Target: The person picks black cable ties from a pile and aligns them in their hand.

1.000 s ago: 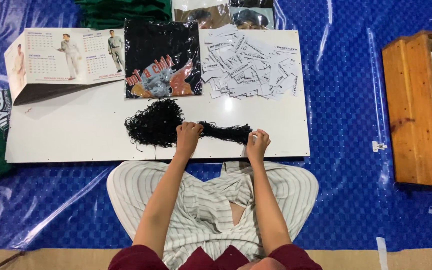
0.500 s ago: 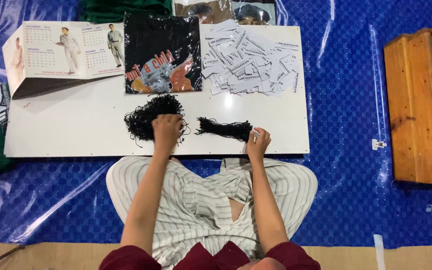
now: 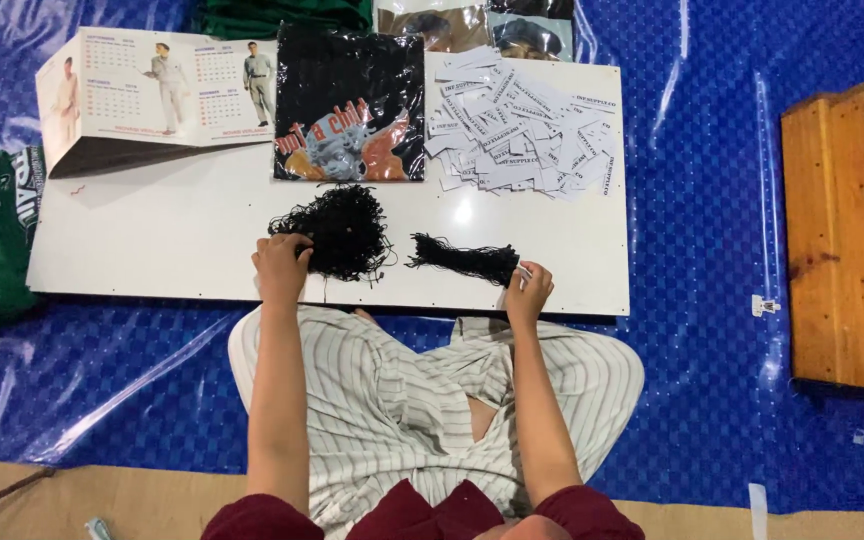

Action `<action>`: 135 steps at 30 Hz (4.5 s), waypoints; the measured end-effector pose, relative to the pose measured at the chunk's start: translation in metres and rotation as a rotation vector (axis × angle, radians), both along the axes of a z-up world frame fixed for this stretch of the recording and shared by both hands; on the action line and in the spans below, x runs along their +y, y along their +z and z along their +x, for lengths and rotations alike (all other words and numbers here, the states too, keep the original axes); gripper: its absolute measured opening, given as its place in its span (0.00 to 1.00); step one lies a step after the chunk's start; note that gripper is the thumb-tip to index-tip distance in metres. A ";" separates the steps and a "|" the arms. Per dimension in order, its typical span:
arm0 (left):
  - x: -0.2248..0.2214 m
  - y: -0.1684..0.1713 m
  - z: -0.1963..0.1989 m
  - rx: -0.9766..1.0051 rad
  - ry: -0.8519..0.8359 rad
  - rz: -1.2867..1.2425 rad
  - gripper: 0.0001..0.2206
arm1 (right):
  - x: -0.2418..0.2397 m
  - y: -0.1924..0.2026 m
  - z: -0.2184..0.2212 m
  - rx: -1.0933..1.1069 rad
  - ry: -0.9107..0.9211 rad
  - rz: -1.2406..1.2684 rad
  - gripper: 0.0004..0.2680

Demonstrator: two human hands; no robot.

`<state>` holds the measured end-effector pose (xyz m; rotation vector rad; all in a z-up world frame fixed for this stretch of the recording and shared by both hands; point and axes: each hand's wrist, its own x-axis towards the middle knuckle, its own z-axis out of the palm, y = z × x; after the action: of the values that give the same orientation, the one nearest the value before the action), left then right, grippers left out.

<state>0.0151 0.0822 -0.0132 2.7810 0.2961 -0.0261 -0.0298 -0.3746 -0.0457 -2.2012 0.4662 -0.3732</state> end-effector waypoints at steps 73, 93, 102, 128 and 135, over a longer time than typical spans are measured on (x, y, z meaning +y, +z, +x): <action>-0.125 -0.008 -0.034 -0.422 -0.310 -0.247 0.03 | 0.028 0.055 -0.034 -0.042 0.170 0.445 0.01; -0.173 -0.043 0.025 -0.137 -0.463 -0.103 0.05 | -0.010 0.031 0.020 0.051 0.002 0.072 0.06; -0.142 -0.020 0.017 -0.228 -0.411 -0.219 0.06 | -0.015 0.018 0.018 0.035 -0.014 0.000 0.06; -0.156 0.096 -0.054 -0.431 -0.324 -0.925 0.05 | 0.083 0.033 -0.043 -0.144 0.320 0.349 0.12; -0.201 0.074 -0.079 -0.129 -0.457 -1.043 0.05 | 0.096 -0.083 -0.060 -0.091 0.617 0.520 0.06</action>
<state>-0.0642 -0.1188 0.0609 1.7432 -0.3185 -0.0838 -0.0897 -0.2784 -0.1291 -1.6972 -0.1663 -0.0070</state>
